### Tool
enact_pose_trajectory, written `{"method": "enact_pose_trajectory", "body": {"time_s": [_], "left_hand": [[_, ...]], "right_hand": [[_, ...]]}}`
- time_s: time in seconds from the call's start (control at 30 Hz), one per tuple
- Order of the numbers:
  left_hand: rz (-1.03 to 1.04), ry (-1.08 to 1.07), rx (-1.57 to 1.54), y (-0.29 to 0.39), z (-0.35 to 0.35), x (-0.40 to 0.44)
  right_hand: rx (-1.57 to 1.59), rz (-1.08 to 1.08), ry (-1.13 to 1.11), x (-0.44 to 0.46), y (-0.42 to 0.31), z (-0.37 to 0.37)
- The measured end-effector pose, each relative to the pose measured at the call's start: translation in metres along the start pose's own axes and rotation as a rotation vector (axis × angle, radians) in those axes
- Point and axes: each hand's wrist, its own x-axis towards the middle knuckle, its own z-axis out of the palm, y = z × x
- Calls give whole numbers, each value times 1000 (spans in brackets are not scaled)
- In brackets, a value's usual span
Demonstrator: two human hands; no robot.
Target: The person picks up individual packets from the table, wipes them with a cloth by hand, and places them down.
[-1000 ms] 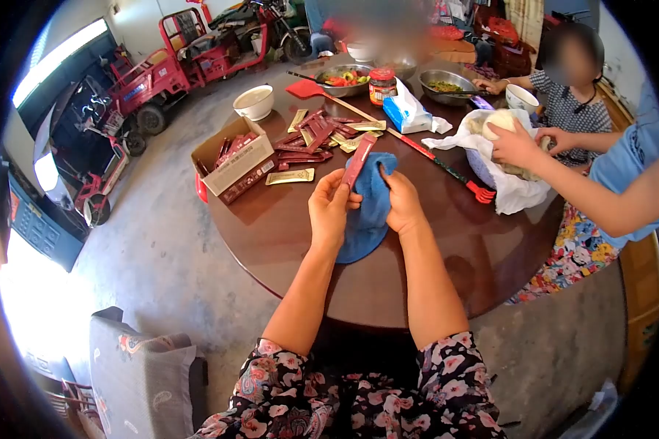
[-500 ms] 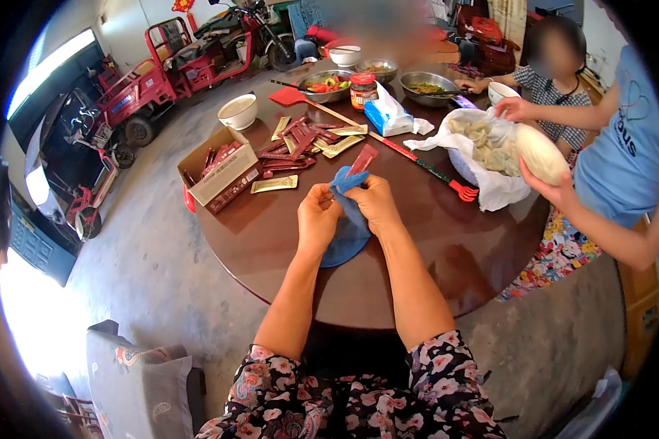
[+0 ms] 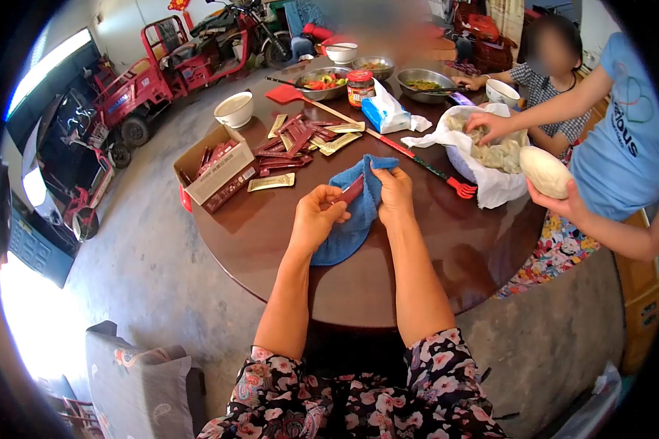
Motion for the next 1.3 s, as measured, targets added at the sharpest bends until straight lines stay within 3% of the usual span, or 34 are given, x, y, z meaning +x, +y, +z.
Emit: {"method": "enact_pose_trajectory", "body": {"time_s": [0.3, 0.73, 0.97, 1.17, 1.3], "left_hand": [[1, 52, 136, -1, -5, 0], [-4, -36, 140, 4, -7, -4], [-33, 24, 128, 4, -10, -1], [-24, 71, 142, 3, -8, -2], [-27, 82, 91, -1, -10, 0]], "right_hand": [[-164, 97, -205, -16, 3, 14], [-1, 56, 1, -4, 0, 2], [41, 81, -84, -2, -4, 0], [-61, 96, 0, -10, -3, 10], [-93, 125, -180, -11, 6, 12]]}}
